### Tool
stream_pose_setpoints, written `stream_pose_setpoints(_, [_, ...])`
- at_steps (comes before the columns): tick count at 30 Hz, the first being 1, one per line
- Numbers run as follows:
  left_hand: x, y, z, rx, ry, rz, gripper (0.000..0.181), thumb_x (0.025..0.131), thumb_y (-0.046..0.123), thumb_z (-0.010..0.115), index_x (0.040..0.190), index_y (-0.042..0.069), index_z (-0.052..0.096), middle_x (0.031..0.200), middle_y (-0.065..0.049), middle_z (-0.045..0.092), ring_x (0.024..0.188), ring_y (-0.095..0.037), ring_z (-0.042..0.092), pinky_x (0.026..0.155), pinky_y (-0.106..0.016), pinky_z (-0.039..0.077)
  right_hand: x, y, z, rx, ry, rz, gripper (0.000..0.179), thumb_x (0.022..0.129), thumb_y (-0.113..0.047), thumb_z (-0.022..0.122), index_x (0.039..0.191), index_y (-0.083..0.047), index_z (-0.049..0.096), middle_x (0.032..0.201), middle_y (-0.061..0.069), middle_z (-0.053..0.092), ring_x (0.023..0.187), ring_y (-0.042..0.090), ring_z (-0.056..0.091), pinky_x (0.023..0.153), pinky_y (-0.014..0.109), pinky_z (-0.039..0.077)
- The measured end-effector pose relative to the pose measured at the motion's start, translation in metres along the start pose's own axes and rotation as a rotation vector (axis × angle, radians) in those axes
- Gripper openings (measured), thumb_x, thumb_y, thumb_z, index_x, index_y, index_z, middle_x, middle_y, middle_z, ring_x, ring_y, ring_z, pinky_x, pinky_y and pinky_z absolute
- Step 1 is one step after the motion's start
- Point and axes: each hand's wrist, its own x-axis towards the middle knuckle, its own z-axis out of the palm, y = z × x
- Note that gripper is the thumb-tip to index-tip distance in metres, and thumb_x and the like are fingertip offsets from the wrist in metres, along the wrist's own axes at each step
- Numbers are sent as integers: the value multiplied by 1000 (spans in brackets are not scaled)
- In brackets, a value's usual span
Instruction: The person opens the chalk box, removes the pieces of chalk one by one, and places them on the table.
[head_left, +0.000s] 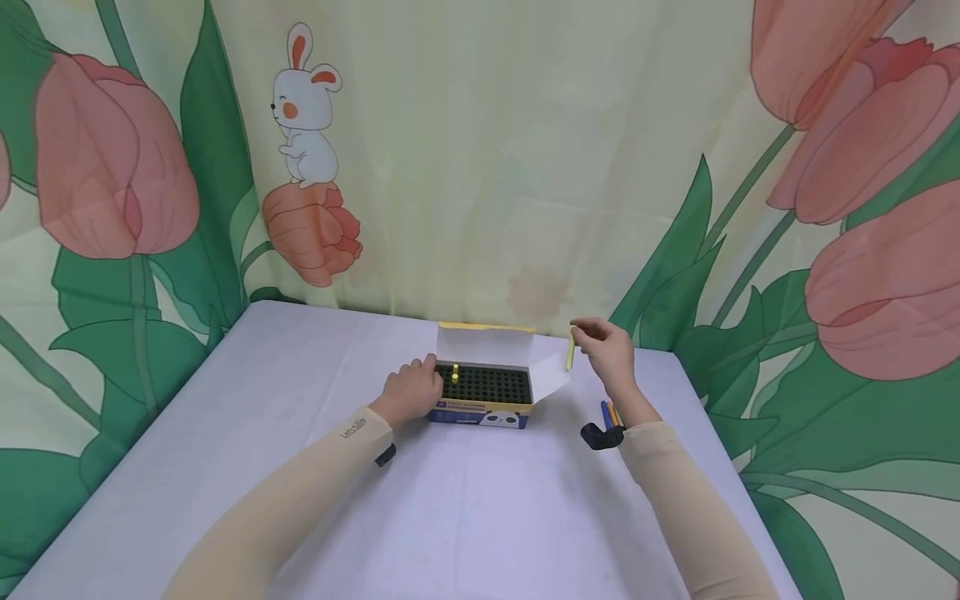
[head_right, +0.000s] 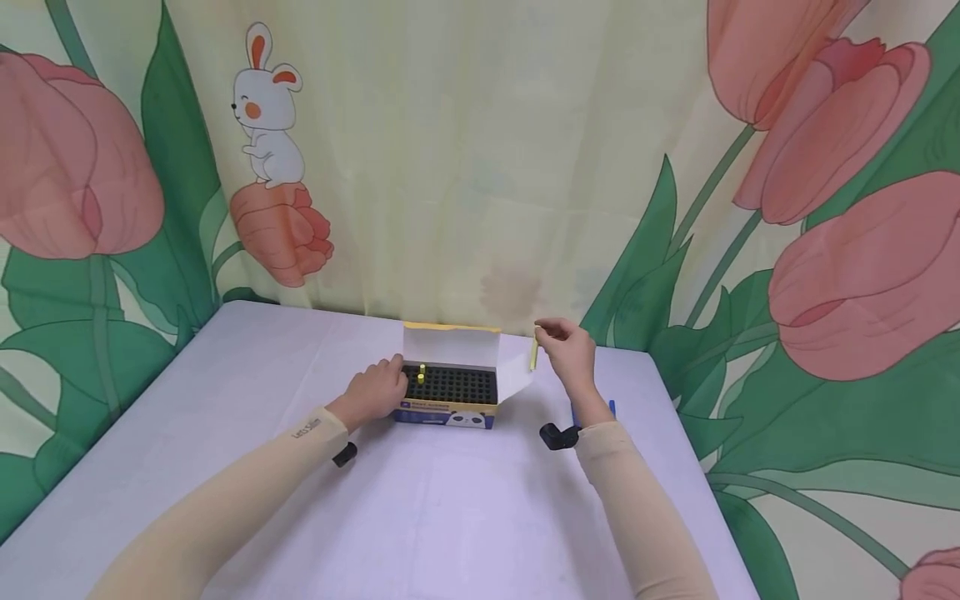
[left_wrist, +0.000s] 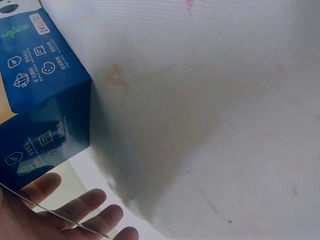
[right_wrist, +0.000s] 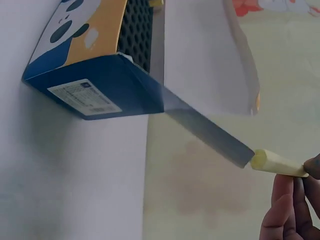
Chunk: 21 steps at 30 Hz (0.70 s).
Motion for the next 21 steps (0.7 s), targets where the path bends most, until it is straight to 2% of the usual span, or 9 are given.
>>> stream_pose_setpoints(6, [3,0,3,19,3,-5,52,107,30,28,147,3,46,117,-19,63,106,-36,64,97,-57,52,3,16,-9,65,-33,84,37,102,-34,65,129,-10,71,124,13,70,95,10,66,87,28,57])
stream_pose_setpoints(13, [4,-3,4,21,2,-18,51,106,30,28,147,3,46,118,-19,63,105,-36,64,97,-57,53,5,34,-12,59,-56,168,40,102,-33,64,133,-8,69,128,16,69,96,10,67,80,17,55])
stream_pose_setpoints(17, [5,-3,4,20,6,-12,51,106,29,28,145,3,47,116,-19,63,104,-36,64,96,-58,53,4,49,-11,20,-100,221,41,103,-33,63,135,-7,68,131,17,68,101,15,68,92,30,58])
stream_pose_setpoints(21, [5,-3,4,22,6,1,51,106,29,28,144,2,47,116,-19,63,103,-37,64,95,-58,53,2,63,-9,-6,-144,261,41,103,-32,62,135,-7,68,132,18,67,108,25,67,101,44,55])
